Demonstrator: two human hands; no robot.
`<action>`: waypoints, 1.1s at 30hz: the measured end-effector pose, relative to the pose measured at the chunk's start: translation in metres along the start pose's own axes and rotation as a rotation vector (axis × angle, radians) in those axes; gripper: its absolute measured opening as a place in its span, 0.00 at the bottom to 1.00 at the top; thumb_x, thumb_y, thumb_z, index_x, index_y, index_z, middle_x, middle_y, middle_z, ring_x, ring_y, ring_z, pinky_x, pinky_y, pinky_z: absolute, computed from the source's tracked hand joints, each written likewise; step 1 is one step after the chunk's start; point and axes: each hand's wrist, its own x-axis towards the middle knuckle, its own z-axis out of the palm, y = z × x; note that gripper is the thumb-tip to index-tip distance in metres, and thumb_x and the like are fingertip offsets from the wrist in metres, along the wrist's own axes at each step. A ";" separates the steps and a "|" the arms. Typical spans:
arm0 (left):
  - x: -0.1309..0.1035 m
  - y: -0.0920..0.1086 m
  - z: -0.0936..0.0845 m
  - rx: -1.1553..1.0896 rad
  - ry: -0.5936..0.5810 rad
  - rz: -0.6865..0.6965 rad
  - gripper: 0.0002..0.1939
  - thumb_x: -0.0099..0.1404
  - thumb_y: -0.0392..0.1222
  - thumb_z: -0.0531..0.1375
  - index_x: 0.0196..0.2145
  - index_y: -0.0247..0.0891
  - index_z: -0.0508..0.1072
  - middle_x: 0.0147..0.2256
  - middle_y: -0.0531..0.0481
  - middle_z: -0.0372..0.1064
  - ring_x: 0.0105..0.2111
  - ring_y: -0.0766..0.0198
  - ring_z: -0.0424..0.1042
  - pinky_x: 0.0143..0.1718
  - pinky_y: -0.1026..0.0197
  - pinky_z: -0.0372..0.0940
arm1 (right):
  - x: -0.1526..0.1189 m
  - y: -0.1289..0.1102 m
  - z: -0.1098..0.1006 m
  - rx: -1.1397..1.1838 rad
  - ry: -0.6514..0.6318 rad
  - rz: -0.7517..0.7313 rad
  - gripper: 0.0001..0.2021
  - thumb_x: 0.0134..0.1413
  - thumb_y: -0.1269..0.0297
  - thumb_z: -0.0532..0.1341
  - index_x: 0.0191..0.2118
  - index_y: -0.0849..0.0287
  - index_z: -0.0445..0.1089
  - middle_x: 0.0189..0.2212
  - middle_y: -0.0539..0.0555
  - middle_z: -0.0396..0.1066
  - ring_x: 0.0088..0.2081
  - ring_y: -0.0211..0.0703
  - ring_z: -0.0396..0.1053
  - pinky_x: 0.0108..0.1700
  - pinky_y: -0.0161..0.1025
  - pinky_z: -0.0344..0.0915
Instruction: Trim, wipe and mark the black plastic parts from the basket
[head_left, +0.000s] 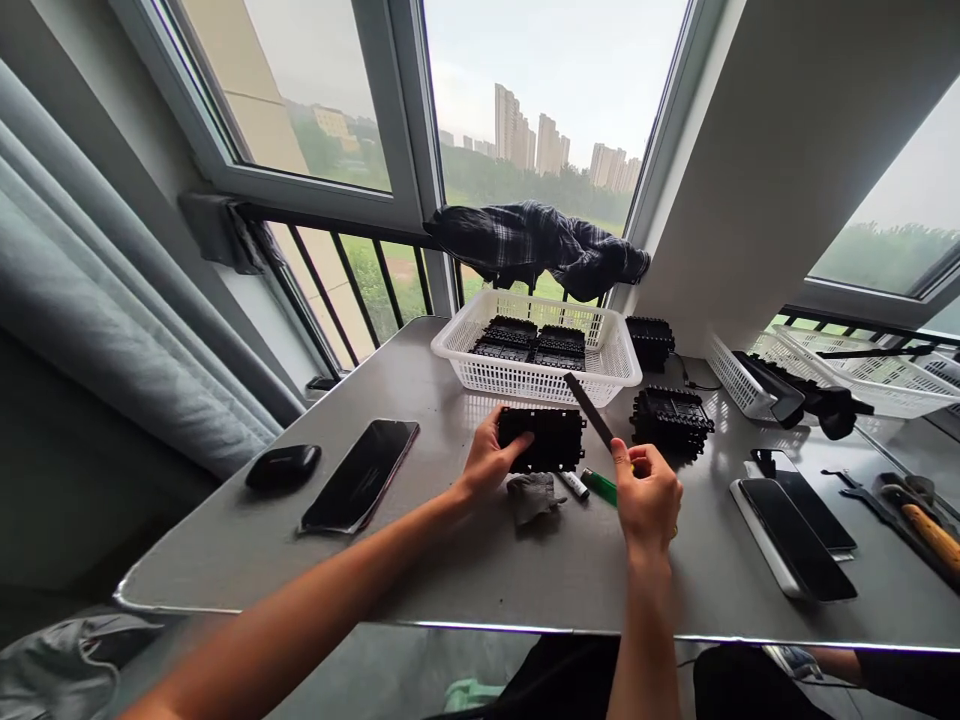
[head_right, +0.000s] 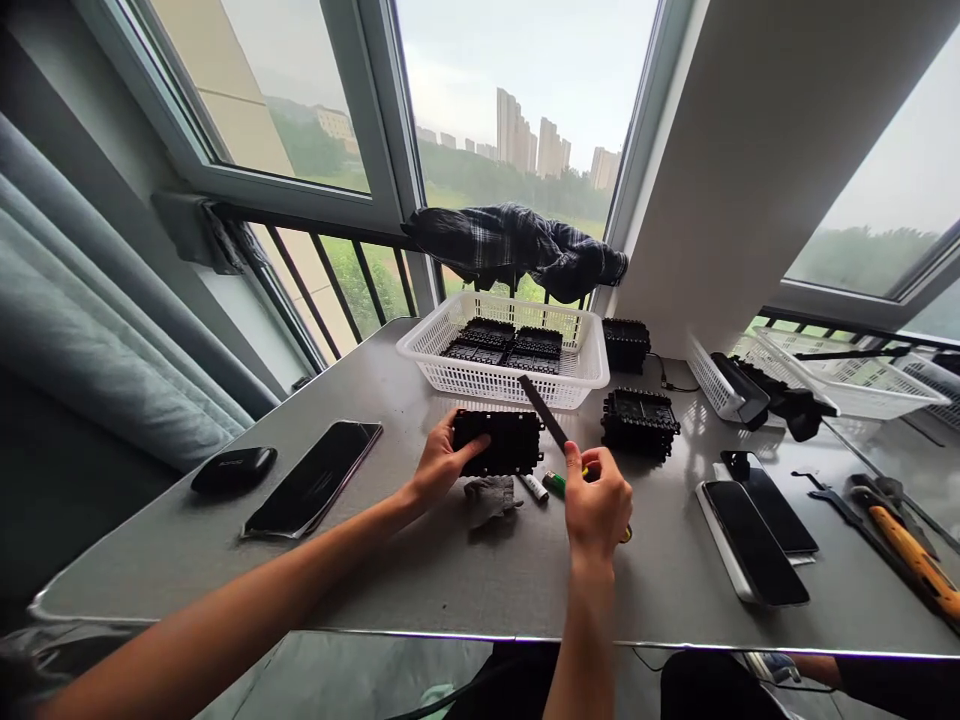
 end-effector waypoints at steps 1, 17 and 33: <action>-0.001 0.000 0.001 0.008 0.000 -0.004 0.13 0.52 0.41 0.65 0.36 0.37 0.68 0.32 0.51 0.72 0.34 0.62 0.71 0.38 0.60 0.67 | -0.002 -0.004 0.000 0.034 -0.035 -0.020 0.24 0.53 0.38 0.56 0.25 0.55 0.69 0.23 0.53 0.73 0.24 0.44 0.68 0.28 0.37 0.55; -0.009 0.010 0.004 -0.020 -0.022 -0.037 0.14 0.51 0.42 0.66 0.33 0.38 0.67 0.29 0.54 0.69 0.30 0.64 0.68 0.34 0.62 0.65 | -0.006 -0.013 -0.007 0.030 -0.054 0.018 0.23 0.54 0.39 0.56 0.27 0.55 0.71 0.25 0.55 0.75 0.26 0.46 0.69 0.30 0.38 0.55; -0.013 0.015 0.006 -0.053 -0.053 -0.065 0.14 0.52 0.42 0.67 0.33 0.38 0.66 0.27 0.55 0.67 0.28 0.66 0.67 0.31 0.64 0.64 | -0.012 -0.018 -0.006 0.139 -0.180 0.063 0.22 0.48 0.39 0.62 0.26 0.56 0.71 0.24 0.53 0.74 0.25 0.44 0.69 0.31 0.37 0.57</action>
